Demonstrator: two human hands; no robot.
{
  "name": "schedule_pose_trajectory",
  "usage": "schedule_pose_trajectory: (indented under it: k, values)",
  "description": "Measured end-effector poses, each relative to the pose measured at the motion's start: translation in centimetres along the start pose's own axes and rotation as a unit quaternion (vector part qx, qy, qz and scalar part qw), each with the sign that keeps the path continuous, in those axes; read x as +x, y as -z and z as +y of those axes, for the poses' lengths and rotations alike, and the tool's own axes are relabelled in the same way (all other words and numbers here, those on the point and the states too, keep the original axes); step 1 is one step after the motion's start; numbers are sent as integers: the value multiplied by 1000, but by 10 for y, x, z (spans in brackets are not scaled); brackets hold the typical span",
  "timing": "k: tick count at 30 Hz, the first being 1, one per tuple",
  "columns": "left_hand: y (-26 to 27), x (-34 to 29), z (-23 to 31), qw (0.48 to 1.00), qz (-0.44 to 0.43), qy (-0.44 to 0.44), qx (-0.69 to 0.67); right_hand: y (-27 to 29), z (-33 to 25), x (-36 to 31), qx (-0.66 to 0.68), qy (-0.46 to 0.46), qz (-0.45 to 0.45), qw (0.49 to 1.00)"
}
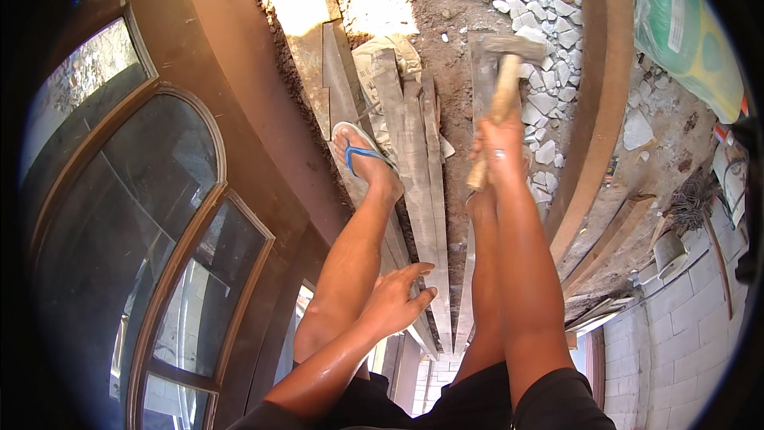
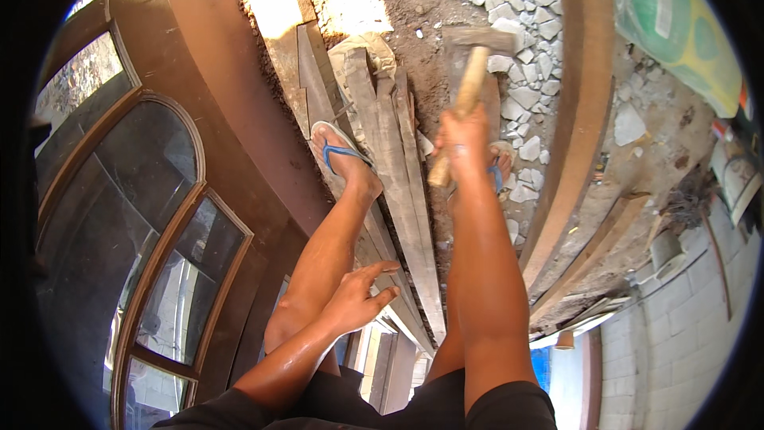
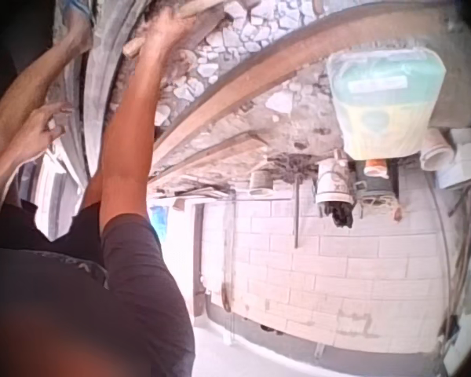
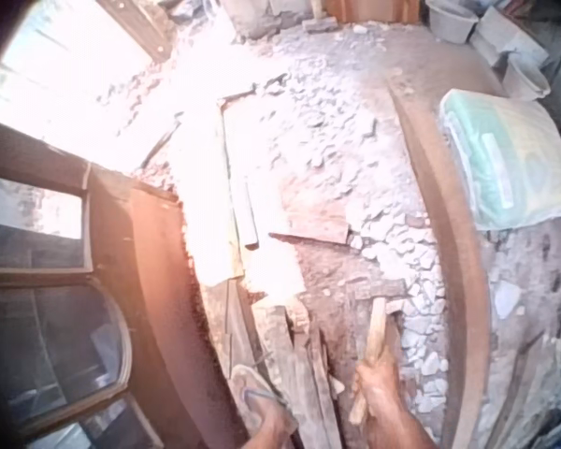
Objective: The person moves a plastic container and then uses a hammer to repeatedly strike and break wooden planks on the floor. The person repositions the planks and continues hammering until they are broken into smaller pieces.
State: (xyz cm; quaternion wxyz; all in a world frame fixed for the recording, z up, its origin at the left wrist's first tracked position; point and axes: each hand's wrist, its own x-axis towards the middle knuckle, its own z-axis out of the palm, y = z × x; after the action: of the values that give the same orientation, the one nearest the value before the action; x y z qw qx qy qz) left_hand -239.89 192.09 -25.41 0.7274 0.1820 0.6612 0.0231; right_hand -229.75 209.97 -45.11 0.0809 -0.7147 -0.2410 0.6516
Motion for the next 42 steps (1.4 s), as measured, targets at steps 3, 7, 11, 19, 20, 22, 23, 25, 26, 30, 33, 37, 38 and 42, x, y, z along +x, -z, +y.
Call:
schedule_pose_trajectory:
  k: [3, 7, 11, 19, 20, 22, 23, 25, 26, 30, 33, 37, 38, 42]
  values:
    - [-15, 4, -15, 998, -29, 1, 50, -15, 23, 6, -79, -109, -176, 975]
    - [-22, 1, -26, 997, -26, -28, 66, 2, 18, 5, -67, -92, -93, 989]
    - [-25, 2, -30, 997, -53, -29, 57, 14, -11, 13, 11, -10, 36, 999]
    - [-21, 15, -30, 997, -51, -39, 52, -26, 7, -1, -135, -164, -171, 962]
    - [-20, 15, -30, 996, -51, -28, 65, -24, 4, -1, -110, -152, -163, 969]
    - [-18, 14, -29, 996, -55, -32, 67, -15, -7, 1, -63, -141, -158, 975]
    - [-18, 15, -30, 995, -56, -29, 76, -11, -15, 4, -72, -116, -105, 985]
    - [-17, 16, -30, 997, -51, -43, 49, -7, -28, 7, -74, -64, -24, 995]
    - [-17, 17, -30, 997, -52, -51, 37, -10, -32, 10, -36, -16, 9, 999]
    - [-14, 21, -30, 997, -43, -44, 45, -36, -16, 10, 14, -6, 60, 998]
    - [-13, 22, -28, 996, -44, -42, 58, -44, 10, 3, -124, -187, -140, 965]
    - [-15, 19, -28, 996, -52, -28, 64, -11, 3, 13, -55, -179, -91, 978]
    - [-16, 21, -28, 996, -42, -32, 71, -2, -4, 15, -31, -131, -80, 988]
    - [-22, 21, -30, 996, -51, -43, 65, 5, -36, 26, 62, -6, 49, 997]
